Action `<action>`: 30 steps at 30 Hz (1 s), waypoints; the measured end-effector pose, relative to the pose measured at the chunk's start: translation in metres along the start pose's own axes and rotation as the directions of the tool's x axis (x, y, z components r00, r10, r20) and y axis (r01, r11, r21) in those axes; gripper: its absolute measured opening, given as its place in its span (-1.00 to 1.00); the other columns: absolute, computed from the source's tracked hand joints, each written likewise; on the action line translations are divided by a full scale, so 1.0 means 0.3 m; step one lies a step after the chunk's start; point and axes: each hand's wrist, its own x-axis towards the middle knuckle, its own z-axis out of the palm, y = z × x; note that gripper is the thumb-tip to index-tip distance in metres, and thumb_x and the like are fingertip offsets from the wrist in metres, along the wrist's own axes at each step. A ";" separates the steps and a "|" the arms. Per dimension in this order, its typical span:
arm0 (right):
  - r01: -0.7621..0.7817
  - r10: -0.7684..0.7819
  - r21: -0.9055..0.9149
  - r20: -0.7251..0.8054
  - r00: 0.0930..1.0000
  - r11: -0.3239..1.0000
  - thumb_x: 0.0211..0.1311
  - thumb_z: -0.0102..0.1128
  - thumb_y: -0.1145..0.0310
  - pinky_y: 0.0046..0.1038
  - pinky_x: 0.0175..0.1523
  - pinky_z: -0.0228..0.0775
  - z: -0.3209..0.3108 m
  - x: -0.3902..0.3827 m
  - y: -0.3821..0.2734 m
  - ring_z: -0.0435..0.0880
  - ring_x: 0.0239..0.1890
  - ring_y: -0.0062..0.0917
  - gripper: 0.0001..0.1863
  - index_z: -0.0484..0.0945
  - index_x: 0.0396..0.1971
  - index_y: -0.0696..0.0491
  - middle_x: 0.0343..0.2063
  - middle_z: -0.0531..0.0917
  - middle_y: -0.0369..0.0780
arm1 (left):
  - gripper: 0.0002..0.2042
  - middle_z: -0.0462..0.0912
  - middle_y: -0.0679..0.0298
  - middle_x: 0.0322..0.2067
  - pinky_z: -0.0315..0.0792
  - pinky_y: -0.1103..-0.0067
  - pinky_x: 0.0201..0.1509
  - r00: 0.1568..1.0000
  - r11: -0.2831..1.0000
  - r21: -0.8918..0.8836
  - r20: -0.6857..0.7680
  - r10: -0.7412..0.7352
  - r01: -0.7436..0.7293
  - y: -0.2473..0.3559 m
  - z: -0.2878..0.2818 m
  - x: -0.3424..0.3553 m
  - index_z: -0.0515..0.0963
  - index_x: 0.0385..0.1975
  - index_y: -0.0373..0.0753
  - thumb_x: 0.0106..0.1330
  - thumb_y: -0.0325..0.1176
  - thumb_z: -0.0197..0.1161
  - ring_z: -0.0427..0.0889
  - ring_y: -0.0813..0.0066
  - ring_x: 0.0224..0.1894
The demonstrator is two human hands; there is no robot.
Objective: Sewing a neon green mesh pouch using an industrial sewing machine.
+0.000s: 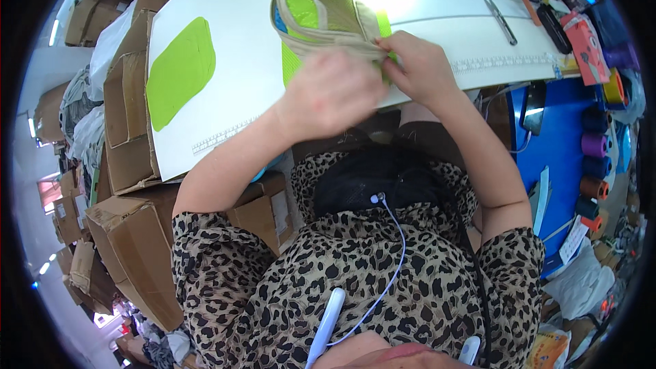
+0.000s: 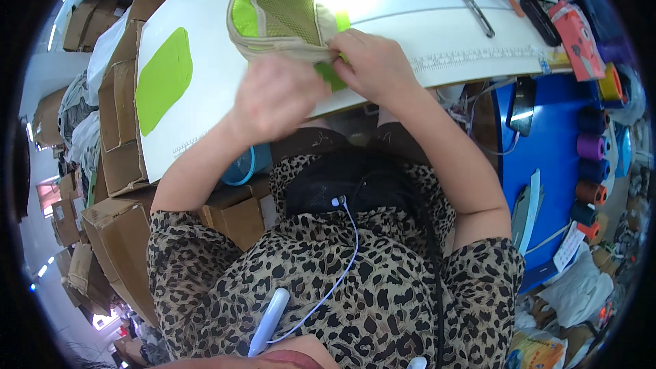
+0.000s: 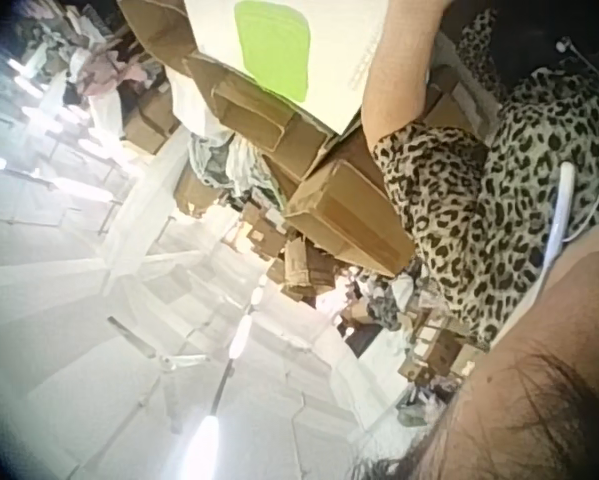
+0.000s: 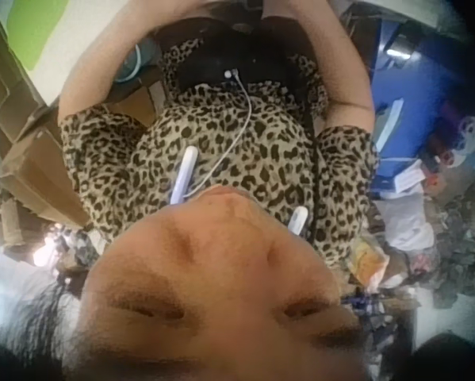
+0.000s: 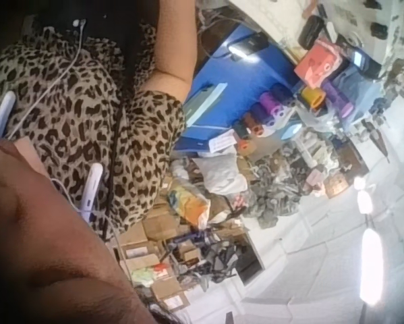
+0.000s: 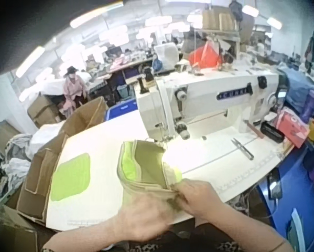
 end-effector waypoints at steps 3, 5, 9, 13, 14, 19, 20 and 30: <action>-0.177 0.212 0.213 -0.152 0.965 0.961 0.11 0.29 0.49 -0.41 -0.14 0.57 -0.009 -0.019 -0.016 0.74 -0.24 -0.27 -0.77 0.62 -0.20 0.12 -0.27 0.72 -0.14 | -0.85 0.62 0.26 -0.35 0.55 0.45 -0.23 0.990 0.974 -0.197 0.108 -0.096 0.116 0.002 0.035 -0.106 0.60 -0.33 -0.23 0.09 -0.45 0.29 0.65 0.33 -0.31; -0.182 0.208 0.215 -0.106 0.972 0.960 0.12 0.27 0.52 -0.41 -0.11 0.57 -0.027 -0.006 -0.083 0.75 -0.21 -0.24 -0.81 0.61 -0.24 0.16 -0.26 0.73 -0.11 | -0.83 0.68 0.21 -0.32 0.58 0.38 -0.12 0.897 0.893 -0.164 0.223 -0.381 0.419 -0.041 0.048 -0.137 0.65 -0.22 -0.23 0.18 -0.47 0.28 0.69 0.17 -0.23; 0.038 -0.019 0.100 -0.177 0.984 0.994 0.10 0.28 0.44 -0.24 -0.13 0.55 -0.003 -0.018 -0.113 0.71 -0.26 -0.23 -0.83 0.55 -0.29 0.08 -0.25 0.72 -0.19 | -0.71 0.68 0.28 -0.06 0.56 0.32 0.07 0.716 0.800 -0.065 0.494 -0.493 0.596 -0.145 0.094 -0.188 0.66 -0.03 -0.04 0.25 -0.27 0.36 0.66 0.15 -0.02; 0.103 -0.106 -0.037 -0.122 0.987 0.994 0.04 0.31 0.43 -0.25 0.03 0.46 -0.012 -0.058 -0.129 0.67 -0.17 -0.35 -0.83 0.58 -0.33 0.07 -0.24 0.67 -0.25 | -0.41 0.56 0.28 0.15 0.31 0.20 0.35 0.767 0.804 -0.197 0.490 -0.414 0.561 -0.106 0.101 -0.180 0.55 0.16 0.01 0.10 -0.01 0.49 0.47 0.20 0.25; 0.111 -0.117 -0.065 -0.097 0.988 0.992 0.02 0.33 0.42 -0.26 0.08 0.41 -0.014 -0.071 -0.137 0.65 -0.13 -0.40 -0.83 0.59 -0.35 0.07 -0.25 0.65 -0.28 | -0.41 0.55 0.27 0.16 0.31 0.20 0.36 0.765 0.797 -0.183 0.465 -0.446 0.576 -0.084 0.099 -0.189 0.56 0.16 -0.01 0.10 0.00 0.49 0.46 0.18 0.25; 0.007 -0.019 -0.124 -0.090 0.996 0.992 -0.06 0.38 0.43 -0.31 -0.10 0.26 0.001 -0.124 -0.201 0.51 -0.33 -0.43 -0.76 0.67 -0.30 0.04 -0.43 0.49 -0.33 | -0.39 0.53 0.24 0.18 0.29 0.21 0.38 0.676 0.714 -0.166 0.517 -0.525 0.681 -0.032 0.075 -0.235 0.55 0.16 -0.07 0.11 0.01 0.49 0.44 0.17 0.28; 0.030 -0.043 -0.119 -0.105 0.994 0.992 -0.11 0.38 0.46 -0.31 -0.16 0.22 0.007 -0.132 -0.207 0.46 -0.40 -0.42 -0.71 0.71 -0.27 0.04 -0.48 0.45 -0.32 | -0.39 0.54 0.24 0.18 0.28 0.20 0.39 0.686 0.714 -0.185 0.513 -0.516 0.675 -0.024 0.074 -0.242 0.55 0.16 -0.07 0.11 0.00 0.49 0.44 0.17 0.28; 0.039 -0.050 -0.150 -0.066 0.997 0.988 -0.11 0.40 0.48 -0.36 -0.17 0.25 -0.011 -0.175 -0.212 0.46 -0.48 -0.48 -0.68 0.72 -0.24 0.07 -0.56 0.43 -0.34 | -0.38 0.59 0.18 0.09 0.41 0.20 0.30 0.732 0.686 -0.289 0.424 -0.534 0.668 0.006 0.027 -0.227 0.57 0.09 -0.19 0.02 -0.06 0.56 0.55 0.08 0.16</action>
